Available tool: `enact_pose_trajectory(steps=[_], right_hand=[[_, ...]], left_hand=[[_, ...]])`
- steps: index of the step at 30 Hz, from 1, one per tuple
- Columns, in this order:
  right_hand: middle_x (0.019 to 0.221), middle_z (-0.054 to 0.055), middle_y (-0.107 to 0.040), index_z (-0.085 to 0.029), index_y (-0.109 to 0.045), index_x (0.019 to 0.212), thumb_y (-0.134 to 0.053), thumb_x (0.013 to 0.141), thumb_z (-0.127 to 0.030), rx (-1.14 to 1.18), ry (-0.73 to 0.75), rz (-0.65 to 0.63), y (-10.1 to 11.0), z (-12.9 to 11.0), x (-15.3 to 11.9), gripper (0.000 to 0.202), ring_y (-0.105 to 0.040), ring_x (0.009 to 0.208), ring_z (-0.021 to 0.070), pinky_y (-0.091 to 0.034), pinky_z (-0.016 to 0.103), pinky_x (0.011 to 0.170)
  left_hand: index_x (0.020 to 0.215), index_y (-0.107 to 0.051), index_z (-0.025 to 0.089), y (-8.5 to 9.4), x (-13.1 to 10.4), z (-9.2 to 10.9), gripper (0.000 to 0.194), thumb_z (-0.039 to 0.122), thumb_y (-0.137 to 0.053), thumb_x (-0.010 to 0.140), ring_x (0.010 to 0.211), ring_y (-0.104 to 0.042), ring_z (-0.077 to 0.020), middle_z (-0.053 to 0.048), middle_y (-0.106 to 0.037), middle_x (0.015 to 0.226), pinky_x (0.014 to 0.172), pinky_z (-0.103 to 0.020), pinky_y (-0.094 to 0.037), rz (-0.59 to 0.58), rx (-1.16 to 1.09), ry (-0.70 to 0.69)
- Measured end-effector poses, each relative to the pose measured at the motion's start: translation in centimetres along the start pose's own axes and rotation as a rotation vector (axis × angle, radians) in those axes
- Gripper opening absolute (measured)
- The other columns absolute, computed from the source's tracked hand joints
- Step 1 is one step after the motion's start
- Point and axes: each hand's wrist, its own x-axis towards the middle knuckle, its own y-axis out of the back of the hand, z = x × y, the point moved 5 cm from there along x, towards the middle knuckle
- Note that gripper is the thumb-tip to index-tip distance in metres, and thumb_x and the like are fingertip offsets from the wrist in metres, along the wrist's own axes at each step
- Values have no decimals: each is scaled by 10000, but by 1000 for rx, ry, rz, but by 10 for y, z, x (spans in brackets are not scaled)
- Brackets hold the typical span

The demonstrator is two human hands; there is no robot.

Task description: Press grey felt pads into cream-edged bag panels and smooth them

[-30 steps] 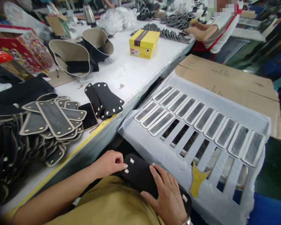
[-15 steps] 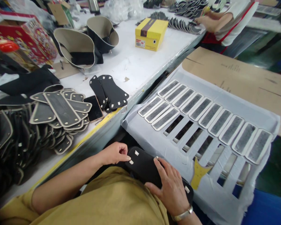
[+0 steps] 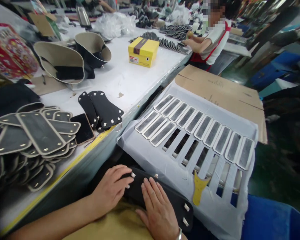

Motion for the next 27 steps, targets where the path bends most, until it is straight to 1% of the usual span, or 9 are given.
enact_pose_trajectory(steps=[3, 5, 9, 12, 16, 19, 21, 24, 27], right_hand=[[1390, 99, -406, -105, -477, 1281, -535, 811, -420, 41, -55, 29, 1, -1, 1, 569, -338, 1289, 262, -385, 384, 995], [1379, 94, -423, -109, -491, 1269, -533, 815, -409, 57, -85, 57, 2, 0, 1, 546, -348, 1284, 256, -385, 377, 994], [1385, 84, -417, -118, -480, 1284, -532, 827, -390, 68, -104, 71, 1, 3, -5, 534, -343, 1286, 258, -354, 378, 1014], [1370, 68, -440, -137, -488, 1280, -522, 840, -424, 95, -96, 83, 3, 9, -16, 526, -355, 1277, 253, -327, 382, 1033], [1310, 42, -511, -164, -528, 1240, -512, 845, -479, 156, -103, 82, 8, 25, -36, 506, -389, 1250, 256, -307, 410, 1041], [1255, 25, -562, -190, -562, 1199, -522, 860, -414, 221, -105, 92, 10, 36, -47, 409, -416, 1227, 245, -304, 415, 1041], [1239, 18, -574, -201, -583, 1172, -513, 874, -362, 258, -106, 100, 9, 39, -51, 346, -425, 1219, 236, -312, 412, 1035], [1239, 20, -572, -216, -588, 1167, -500, 883, -316, 259, -129, 104, 7, 38, -53, 314, -425, 1218, 237, -314, 427, 1032], [1261, 28, -555, -221, -560, 1206, -499, 885, -309, 225, -126, 103, 5, 33, -55, 338, -406, 1231, 246, -296, 448, 1043]], left_hand=[[1085, -586, 188, -4, -3, 13, 265, 156, -470, 850, 1209, -406, -235, -51, -589, 1174, 1084, -490, -188, -71, 172, -337], [1133, -569, 149, -7, -3, 15, 296, 200, -483, 855, 1195, -427, -237, -62, -599, 1168, 1106, -509, -129, -117, 231, -435], [1148, -575, 149, -11, 0, 13, 331, 295, -510, 858, 1196, -441, -229, -59, -592, 1194, 1113, -475, -167, -141, 270, -432], [1147, -580, 158, -12, 1, 11, 352, 349, -523, 856, 1194, -449, -227, -56, -605, 1179, 1116, -478, -169, -150, 256, -434], [1173, -563, 188, -11, 3, 3, 321, 284, -519, 870, 1202, -446, -207, -40, -608, 1183, 1124, -498, -132, -212, 244, -491], [1200, -542, 208, -8, 6, 0, 326, 234, -506, 878, 1206, -440, -193, -37, -605, 1183, 1126, -506, -116, -265, 266, -560], [1193, -545, 202, -7, 8, 1, 323, 271, -509, 879, 1190, -451, -199, -36, -614, 1162, 1124, -517, -113, -286, 283, -581], [1157, -563, 176, -6, 9, 8, 330, 343, -505, 879, 1166, -468, -216, -51, -618, 1141, 1119, -534, -124, -281, 317, -611], [1137, -569, 144, -8, 6, 15, 308, 306, -501, 883, 1183, -457, -229, -82, -602, 1159, 1114, -527, -164, -256, 369, -656]])
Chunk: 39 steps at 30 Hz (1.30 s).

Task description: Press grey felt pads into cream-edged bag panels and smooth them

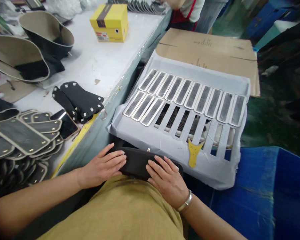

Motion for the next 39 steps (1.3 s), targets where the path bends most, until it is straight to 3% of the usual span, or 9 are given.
enact_pose_trajectory(steps=[8, 12, 18, 22, 28, 31, 33, 36, 39], right_hand=[[1301, 62, -498, -355, -483, 1272, -533, 842, -212, -11, 56, -26, -5, -5, -6, 455, -408, 1213, 252, -289, 480, 1028], [1293, 40, -507, -351, -506, 1242, -517, 861, -328, -1, 37, -20, 2, -6, -10, 383, -412, 1206, 236, -278, 475, 1034], [1271, 82, -538, -153, -503, 1252, -452, 890, -420, -37, -55, 35, 0, -18, -6, 453, -450, 1176, 224, -306, 416, 1040], [1293, 93, -521, -124, -484, 1273, -463, 890, -371, -60, -130, 85, -5, -21, -7, 456, -438, 1199, 229, -343, 389, 1017], [1303, 90, -512, -129, -471, 1291, -482, 875, -425, -50, -195, 37, 14, 9, -42, 511, -405, 1239, 254, -274, 452, 1078], [1260, 73, -552, -161, -503, 1262, -491, 875, -367, 33, -201, 21, 27, 22, -60, 439, -398, 1249, 256, -288, 477, 1072], [1242, 79, -562, -170, -511, 1246, -466, 881, -293, 150, -316, 88, 30, 34, -71, 388, -398, 1253, 238, -329, 460, 1055], [1242, 126, -553, -139, -466, 1273, -430, 883, -262, 389, -661, 213, 18, 57, -87, 411, -499, 1169, 210, -465, 380, 944], [1170, 115, -607, -144, -525, 1200, -431, 874, -297, 648, -813, 181, -8, 65, -93, 372, -586, 1055, 203, -492, 360, 902]], left_hand=[[1196, -541, 232, -4, -1, 7, 349, 207, -506, 849, 1144, -485, -237, -82, -598, 1119, 1074, -532, -246, 13, 12, -94], [1201, -535, 232, -2, 1, 5, 347, 204, -509, 856, 1123, -494, -216, -63, -614, 1088, 1095, -539, -187, 24, -6, -126], [963, -612, 124, -18, 28, 39, 195, 218, -476, 858, 1188, -458, -258, -147, -534, 1254, 1066, -467, -281, 54, 98, -166], [1152, -548, 80, -30, 45, 54, 345, 234, -466, 854, 1124, -514, -288, -190, -549, 1226, 984, -428, -378, 28, 199, -34], [1236, -524, 147, -19, 38, 32, 478, 440, -491, 860, 1209, -447, -282, -117, -534, 1282, 1113, -538, -108, 1, 60, 35], [1228, -532, 242, -12, 25, 13, 468, 485, -524, 828, 1263, -395, -272, -48, -551, 1273, 1109, -554, -108, 6, -81, 71], [1226, -525, 277, -13, 14, -5, 436, 478, -498, 840, 1242, -427, -258, -26, -554, 1270, 1084, -529, -226, -8, -215, 198], [1285, -461, 206, -24, -8, -38, 528, 503, -432, 850, 1101, -559, -253, -91, -552, 1263, 937, -439, -448, -29, -454, 699], [1209, -535, 176, -43, -23, -44, 573, 570, -433, 807, 1017, -606, -254, -90, -623, 1159, 893, -395, -478, -91, -739, 1026]])
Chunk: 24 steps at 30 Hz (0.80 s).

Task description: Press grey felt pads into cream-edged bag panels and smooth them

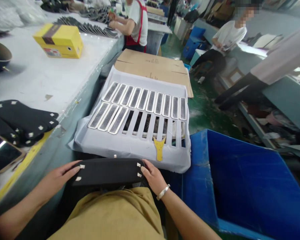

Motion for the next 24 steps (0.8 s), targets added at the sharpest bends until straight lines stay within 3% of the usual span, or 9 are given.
enact_pose_trajectory(steps=[2, 4, 9, 13, 16, 18, 21, 24], right_hand=[[1171, 109, -607, -141, -540, 1175, -421, 873, -296, 48, -26, -17, -9, 3, 1, 360, -571, 1077, 202, -458, 368, 944], [1206, 113, -582, -135, -514, 1199, -400, 875, -290, 45, -24, 36, -15, 1, 0, 377, -544, 1115, 200, -438, 366, 964], [1137, 120, -610, -143, -529, 1120, -353, 882, -290, 37, -25, 201, -23, -4, 0, 330, -580, 1051, 205, -483, 360, 898], [1052, 97, -648, -173, -552, 1067, -359, 892, -298, -10, 81, 219, -18, -3, 1, 289, -626, 954, 207, -536, 359, 799], [1096, 111, -624, -179, -534, 1136, -380, 895, -281, -186, 201, 318, -6, -14, -9, 303, -597, 1012, 235, -518, 427, 840], [1209, 139, -557, -161, -482, 1227, -406, 884, -223, -335, 347, 364, -7, -35, -23, 357, -518, 1132, 247, -448, 467, 943], [1271, 114, -527, -147, -445, 1286, -393, 856, -92, -496, 676, 204, -35, -75, -45, 437, -437, 1218, 217, -387, 427, 1018], [1240, 105, -561, -111, -482, 1263, -377, 845, -70, -597, 812, 106, -65, -96, -53, 432, -455, 1201, 224, -416, 408, 991]], left_hand=[[1146, -582, 186, -8, -1, -3, 533, 563, -445, 795, 1040, -591, -250, -66, -643, 1126, 933, -385, -446, -9, -107, 57], [1136, -585, 182, -12, -4, -1, 512, 538, -459, 790, 1039, -586, -247, -59, -644, 1122, 949, -380, -430, 61, -150, 68], [1095, -599, 159, -17, -11, 13, 447, 469, -436, 817, 1038, -578, -235, -63, -646, 1102, 954, -356, -423, 191, -161, -3], [1132, -571, 140, -16, -18, 16, 435, 423, -359, 879, 1042, -583, -212, -84, -639, 1113, 934, -348, -447, 226, -179, -81], [1214, -510, 141, -9, -33, 26, 411, 360, -365, 898, 1069, -569, -213, -111, -602, 1170, 922, -384, -460, 344, -16, -242], [1234, -493, 164, -12, -50, 45, 379, 296, -428, 886, 1132, -519, -217, -110, -573, 1208, 988, -432, -399, 448, 202, -468], [1199, -534, 211, -42, -72, 76, 336, 225, -491, 867, 1148, -492, -207, -65, -608, 1159, 1073, -474, -272, 400, 488, -826], [1193, -545, 195, -68, -76, 88, 333, 227, -501, 864, 1104, -513, -208, -57, -626, 1130, 1084, -490, -237, 356, 618, -914]])
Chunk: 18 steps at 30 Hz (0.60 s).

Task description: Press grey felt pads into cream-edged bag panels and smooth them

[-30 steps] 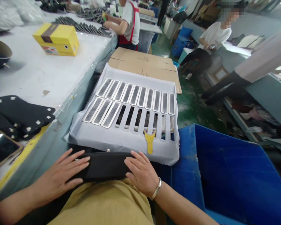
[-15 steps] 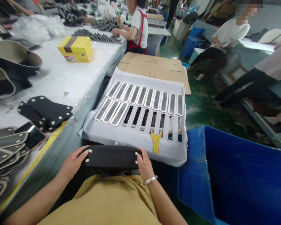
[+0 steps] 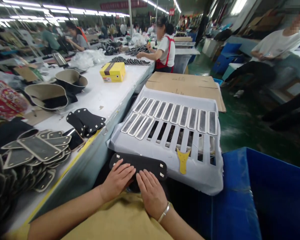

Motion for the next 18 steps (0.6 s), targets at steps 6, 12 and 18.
enact_pose_trajectory(steps=[6, 12, 18], right_hand=[[1222, 109, -575, -111, -490, 1262, -433, 848, -119, -103, 17, -36, 4, 8, -12, 419, -483, 1175, 226, -399, 400, 1001], [1093, 78, -644, -165, -544, 1160, -437, 873, -205, 13, -42, -40, 33, 41, -7, 309, -566, 1064, 199, -404, 402, 981], [945, 94, -669, -187, -645, 1006, -575, 796, -436, 104, -377, -323, -8, 76, 66, 333, -632, 871, 237, -510, 365, 755]], left_hand=[[1190, -554, 189, 0, -12, -12, 374, 329, -539, 844, 1130, -495, -237, -67, -619, 1141, 1088, -543, -190, -25, 77, -56], [1114, -605, 202, 25, -10, -39, 359, 422, -532, 839, 1179, -468, -243, -73, -609, 1165, 1075, -521, -228, -8, 11, 45], [1052, -648, 177, -7, 59, -78, 325, 388, -566, 819, 953, -608, -203, -63, -674, 1016, 855, -332, -462, -285, -233, 204]])
